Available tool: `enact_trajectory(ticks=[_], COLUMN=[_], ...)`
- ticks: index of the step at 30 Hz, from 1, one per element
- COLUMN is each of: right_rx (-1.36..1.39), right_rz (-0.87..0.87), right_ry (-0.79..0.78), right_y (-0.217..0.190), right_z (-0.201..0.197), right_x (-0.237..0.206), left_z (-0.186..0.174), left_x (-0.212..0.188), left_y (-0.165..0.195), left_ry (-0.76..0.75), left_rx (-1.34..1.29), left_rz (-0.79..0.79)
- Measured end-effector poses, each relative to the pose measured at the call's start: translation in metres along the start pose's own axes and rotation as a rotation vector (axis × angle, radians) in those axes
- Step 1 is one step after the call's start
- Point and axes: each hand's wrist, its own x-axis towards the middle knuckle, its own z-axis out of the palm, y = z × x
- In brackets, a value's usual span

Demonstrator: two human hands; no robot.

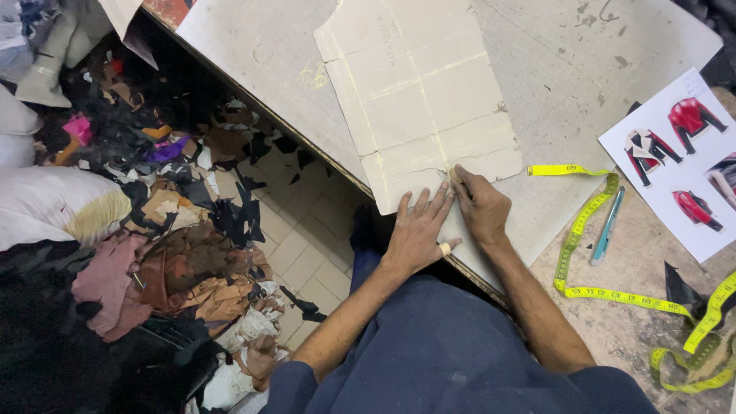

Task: The person arranges paper pattern pieces for a jacket on a workbench, marks lines on a large pattern piece with chalk, and measures the pattern with a yellow measuring tape, repositioning the tape to take several measurements. They briefly use scissors and consult a printed reference sheet showing the finished jacket.

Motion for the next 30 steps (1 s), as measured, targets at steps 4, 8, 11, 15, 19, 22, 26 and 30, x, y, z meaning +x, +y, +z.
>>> enact_trajectory(ticks=[4, 8, 11, 15, 19, 22, 26, 30], right_rx=[-0.003, 0.012, 0.011, -0.01, -0.039, -0.053, -0.064, -0.09], right_rz=[0.004, 0.005, 0.013, 0.0, 0.008, 0.02, 0.009, -0.025], right_ry=[-0.007, 0.001, -0.001, 0.019, 0.006, -0.018, -0.013, 0.025], right_y=[-0.001, 0.0, 0.0, -0.002, -0.004, -0.005, -0.006, -0.007], right_z=[0.01, 0.019, 0.028, 0.04, 0.053, 0.063, 0.078, 0.093], right_x=[0.014, 0.029, 0.042, 0.063, 0.085, 0.103, 0.126, 0.15], left_z=[-0.007, -0.014, -0.019, -0.025, -0.026, -0.027, -0.029, -0.028], left_x=[0.003, 0.006, 0.01, 0.016, 0.025, 0.033, 0.047, 0.062], left_y=[-0.004, -0.008, -0.013, -0.022, -0.034, -0.046, -0.066, -0.083], left_ry=[-0.033, -0.031, -0.031, -0.052, -0.045, -0.103, -0.158, -0.2], left_rx=[0.008, 0.002, -0.002, 0.004, -0.009, -0.111, -0.269, -0.372], left_rz=[0.021, 0.056, 0.089, 0.148, 0.2, 0.252, 0.28, 0.317])
